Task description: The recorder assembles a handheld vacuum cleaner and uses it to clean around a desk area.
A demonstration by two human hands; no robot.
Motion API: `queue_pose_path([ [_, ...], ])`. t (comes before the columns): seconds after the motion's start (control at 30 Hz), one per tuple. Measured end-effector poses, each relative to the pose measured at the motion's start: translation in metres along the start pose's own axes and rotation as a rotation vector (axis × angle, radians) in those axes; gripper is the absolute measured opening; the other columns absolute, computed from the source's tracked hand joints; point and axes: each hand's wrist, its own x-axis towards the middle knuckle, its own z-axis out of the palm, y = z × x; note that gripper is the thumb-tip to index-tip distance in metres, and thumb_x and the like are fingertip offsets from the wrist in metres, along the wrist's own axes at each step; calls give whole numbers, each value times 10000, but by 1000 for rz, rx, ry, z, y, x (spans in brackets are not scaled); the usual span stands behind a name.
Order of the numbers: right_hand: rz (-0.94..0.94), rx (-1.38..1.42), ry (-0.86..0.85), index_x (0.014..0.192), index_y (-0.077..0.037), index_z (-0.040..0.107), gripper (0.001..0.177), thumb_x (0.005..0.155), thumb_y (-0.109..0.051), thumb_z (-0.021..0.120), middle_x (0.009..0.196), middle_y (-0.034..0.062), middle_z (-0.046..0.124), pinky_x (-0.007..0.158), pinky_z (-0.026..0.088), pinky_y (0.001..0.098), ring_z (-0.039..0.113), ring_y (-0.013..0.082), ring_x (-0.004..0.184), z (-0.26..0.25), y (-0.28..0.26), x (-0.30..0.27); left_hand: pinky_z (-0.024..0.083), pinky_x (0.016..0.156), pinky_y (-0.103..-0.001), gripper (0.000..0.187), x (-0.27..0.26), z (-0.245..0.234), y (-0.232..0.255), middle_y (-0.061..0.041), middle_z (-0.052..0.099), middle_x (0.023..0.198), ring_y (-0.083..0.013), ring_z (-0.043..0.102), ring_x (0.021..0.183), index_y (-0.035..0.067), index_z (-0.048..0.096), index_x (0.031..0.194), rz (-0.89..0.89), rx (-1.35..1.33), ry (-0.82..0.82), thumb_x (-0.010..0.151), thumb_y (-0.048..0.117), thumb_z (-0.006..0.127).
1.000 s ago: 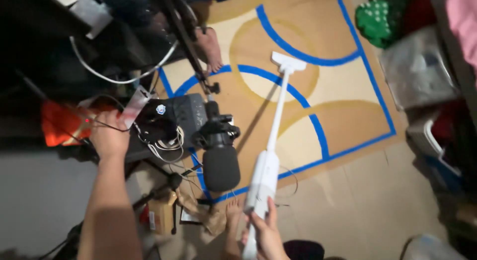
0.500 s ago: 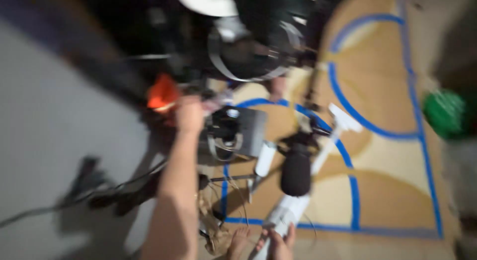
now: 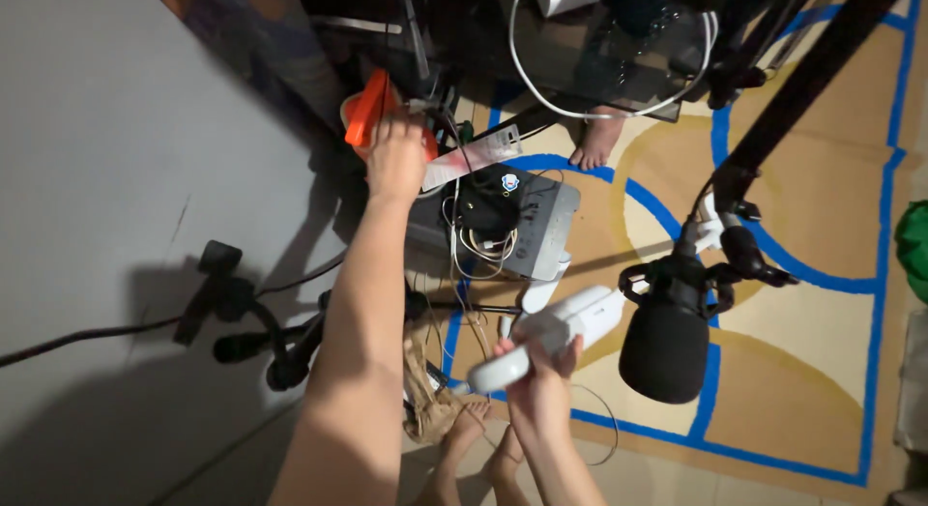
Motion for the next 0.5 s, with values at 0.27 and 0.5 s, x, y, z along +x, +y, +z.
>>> queue_pose_path([
  [0.27, -47, 36, -117, 1545, -519, -12, 884, 984, -56, 490, 1069, 154, 603, 862, 565, 542, 649, 287, 892, 36, 16, 29, 298, 1090, -596, 447, 20, 9, 8, -212, 565, 1419, -378, 470, 1328, 91, 665, 1273, -36, 203, -53, 857, 246, 615],
  [0.5, -18, -5, -58, 1541, -488, -19, 881, 968, -51, 488, 1054, 154, 602, 871, 571, 553, 648, 294, 874, 47, 18, 25, 194, 1134, -701, 442, 24, 59, 0, -211, 479, 1490, -357, 398, 1414, 72, 670, 1298, -178, 288, -67, 953, 320, 547],
])
